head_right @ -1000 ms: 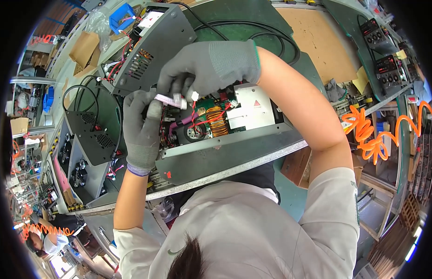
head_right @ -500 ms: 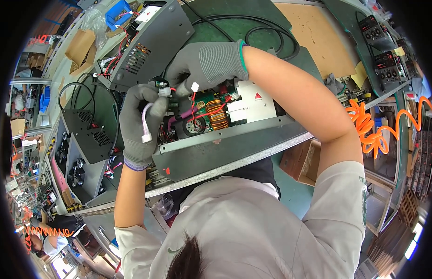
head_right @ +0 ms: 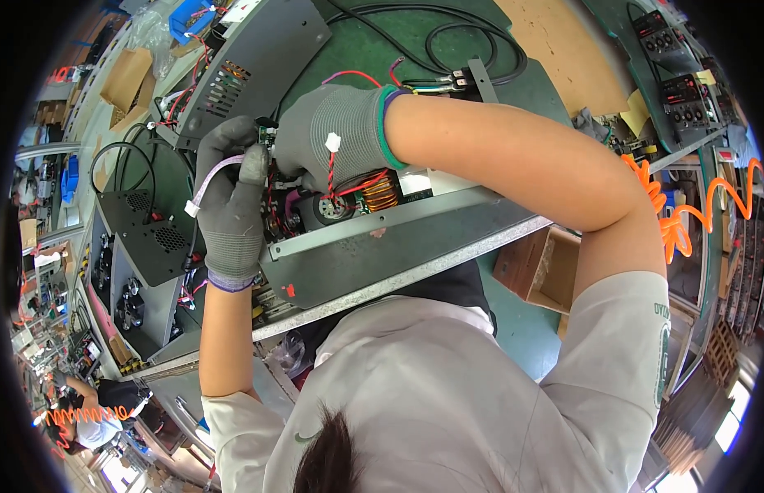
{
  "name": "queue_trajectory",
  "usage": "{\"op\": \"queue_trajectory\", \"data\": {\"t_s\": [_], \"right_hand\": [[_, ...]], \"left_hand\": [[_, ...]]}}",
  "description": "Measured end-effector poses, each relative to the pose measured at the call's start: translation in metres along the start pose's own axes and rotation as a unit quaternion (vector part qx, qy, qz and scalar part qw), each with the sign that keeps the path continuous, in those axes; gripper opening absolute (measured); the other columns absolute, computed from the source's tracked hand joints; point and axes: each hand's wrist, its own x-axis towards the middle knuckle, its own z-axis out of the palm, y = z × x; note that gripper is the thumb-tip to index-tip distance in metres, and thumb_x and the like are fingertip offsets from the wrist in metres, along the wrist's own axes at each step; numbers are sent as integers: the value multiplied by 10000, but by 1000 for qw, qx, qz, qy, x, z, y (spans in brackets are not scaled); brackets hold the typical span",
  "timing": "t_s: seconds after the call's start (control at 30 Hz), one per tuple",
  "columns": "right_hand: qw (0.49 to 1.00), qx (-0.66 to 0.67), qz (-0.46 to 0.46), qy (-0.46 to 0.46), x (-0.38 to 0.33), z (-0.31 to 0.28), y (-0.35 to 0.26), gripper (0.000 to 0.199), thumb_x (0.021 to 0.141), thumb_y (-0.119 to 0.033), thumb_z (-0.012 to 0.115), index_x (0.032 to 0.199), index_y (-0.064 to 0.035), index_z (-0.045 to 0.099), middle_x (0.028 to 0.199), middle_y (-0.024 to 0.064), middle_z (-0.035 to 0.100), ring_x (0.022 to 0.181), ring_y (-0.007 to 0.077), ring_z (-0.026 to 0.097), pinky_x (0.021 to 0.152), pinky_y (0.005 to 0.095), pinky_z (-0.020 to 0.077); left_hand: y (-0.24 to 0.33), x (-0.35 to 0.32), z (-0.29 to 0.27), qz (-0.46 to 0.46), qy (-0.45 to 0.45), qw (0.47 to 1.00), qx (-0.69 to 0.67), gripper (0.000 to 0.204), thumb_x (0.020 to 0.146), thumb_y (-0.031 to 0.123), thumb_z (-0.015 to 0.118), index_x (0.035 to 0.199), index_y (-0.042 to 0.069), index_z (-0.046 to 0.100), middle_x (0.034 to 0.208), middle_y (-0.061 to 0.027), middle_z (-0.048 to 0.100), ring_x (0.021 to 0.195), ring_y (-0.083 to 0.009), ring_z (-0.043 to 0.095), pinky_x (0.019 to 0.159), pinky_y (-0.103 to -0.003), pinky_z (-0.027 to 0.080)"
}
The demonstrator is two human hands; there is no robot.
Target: The recorder is assembling an electronic power supply unit, connecting wires and installing components.
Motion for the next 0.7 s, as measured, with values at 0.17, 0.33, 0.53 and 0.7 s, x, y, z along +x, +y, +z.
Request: {"op": "queue_trajectory", "data": {"t_s": [0.17,0.33,0.53,0.7], "right_hand": [[1000,15,-15,16,3,6,4,186,870,-260,683,932,-105,764,822,132,724,824,320,715,720,453,559],[999,25,-5,22,4,8,3,161,845,-231,678,879,-100,766,792,146,715,787,323,706,703,455,552],[998,18,22,51,-3,0,1,163,819,-229,686,819,-85,761,739,155,698,723,331,693,669,459,548],[999,12,42,18,1,-5,-5,164,783,-219,702,797,-65,755,738,164,698,726,344,697,664,462,551]], "left_hand": [[2,-1,1,-14,10,1000,-17,310,972,177,675,1213,-5,605,1053,-94,635,916,-153,626,826,-298,533],[1,-2,-2,-21,2,1000,-24,309,972,155,666,1225,-9,598,1058,-101,632,923,-154,630,833,-296,543],[6,-2,-1,-24,-1,999,-30,315,964,138,665,1235,-7,593,1063,-103,636,930,-164,637,833,-307,542],[-4,-2,-2,-3,0,1000,-28,308,962,142,667,1226,-2,602,1065,-108,646,931,-170,645,831,-311,536]]}}
